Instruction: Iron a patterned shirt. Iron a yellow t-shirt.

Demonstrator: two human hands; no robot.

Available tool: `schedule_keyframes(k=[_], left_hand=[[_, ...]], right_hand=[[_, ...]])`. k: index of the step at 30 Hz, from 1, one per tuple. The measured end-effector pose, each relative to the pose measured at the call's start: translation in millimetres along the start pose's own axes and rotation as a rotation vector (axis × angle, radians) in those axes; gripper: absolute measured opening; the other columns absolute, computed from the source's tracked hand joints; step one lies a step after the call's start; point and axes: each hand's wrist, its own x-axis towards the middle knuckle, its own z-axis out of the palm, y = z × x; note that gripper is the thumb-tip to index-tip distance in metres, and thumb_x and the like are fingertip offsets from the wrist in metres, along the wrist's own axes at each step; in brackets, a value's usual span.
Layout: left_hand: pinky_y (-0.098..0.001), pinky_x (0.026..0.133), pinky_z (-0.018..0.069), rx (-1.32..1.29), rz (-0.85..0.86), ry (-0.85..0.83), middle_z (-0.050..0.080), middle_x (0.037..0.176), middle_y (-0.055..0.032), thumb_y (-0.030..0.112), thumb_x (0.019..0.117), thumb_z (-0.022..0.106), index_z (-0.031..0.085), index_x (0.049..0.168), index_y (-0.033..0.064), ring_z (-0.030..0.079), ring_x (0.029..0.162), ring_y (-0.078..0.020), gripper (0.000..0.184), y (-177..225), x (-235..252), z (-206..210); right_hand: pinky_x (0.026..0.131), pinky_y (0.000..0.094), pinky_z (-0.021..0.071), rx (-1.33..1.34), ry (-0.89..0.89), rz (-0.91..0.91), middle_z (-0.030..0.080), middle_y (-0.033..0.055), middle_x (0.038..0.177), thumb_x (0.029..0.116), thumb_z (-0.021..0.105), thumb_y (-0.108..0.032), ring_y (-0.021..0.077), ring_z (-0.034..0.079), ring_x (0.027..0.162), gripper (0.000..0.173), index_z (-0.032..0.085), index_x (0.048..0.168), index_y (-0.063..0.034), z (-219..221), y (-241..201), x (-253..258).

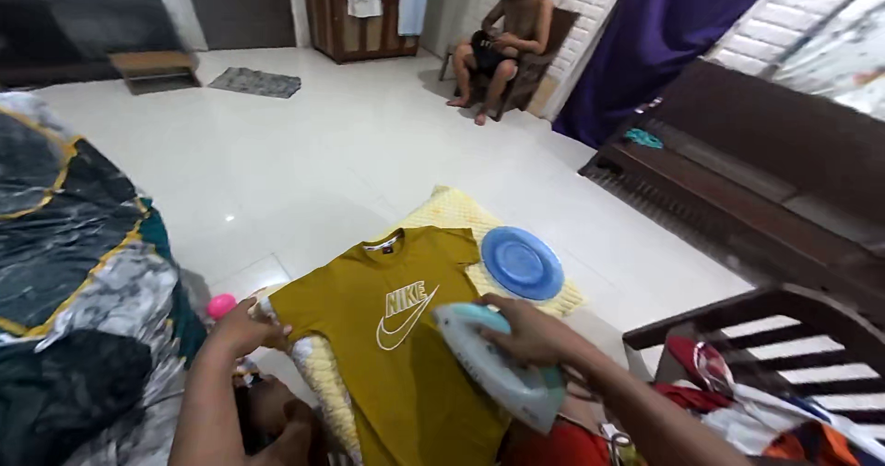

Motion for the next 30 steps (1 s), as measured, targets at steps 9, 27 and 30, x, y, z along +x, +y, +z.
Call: schedule_keyframes(k=[9,27,30], left_hand=[[-0.0624,0.104,0.0458,-0.084,0.022,-0.013,0.061,0.132,-0.0299,0.016,0.0753,0.093,0.045,0.150,0.0018,0.060,0.122,-0.0444,0.090,-2,-5,7],[-0.0657,0.103,0.0454,-0.034,0.169,0.207,0.067,0.126,-0.0238,0.031,0.1042,0.061,0.066,0.129,0.0053,0.063,0.120,-0.0407,0.036,15,11,28],[-0.0636,0.099,0.0483,-0.063,0.169,0.246,0.069,0.118,-0.0222,0.024,0.1028,0.064,0.068,0.121,0.0037,0.065,0.112,-0.0388,0.028,18,9,28]], right_hand=[[0.089,0.0652,0.0538,-0.119,0.378,0.368,0.068,0.0276,0.113,0.1006,0.065,-0.027,0.0448,0.068,0.104,0.057,0.044,0.150,-0.0082,-105,112,49],[0.087,0.0633,0.0550,-0.047,0.346,0.402,0.069,0.0266,0.111,0.1019,0.066,-0.028,0.0430,0.070,0.100,0.050,0.050,0.143,-0.0054,-100,141,108],[0.088,0.0634,0.0547,-0.037,0.350,0.391,0.069,0.0270,0.111,0.1015,0.067,-0.028,0.0429,0.069,0.100,0.049,0.052,0.142,-0.0046,-101,145,106]])
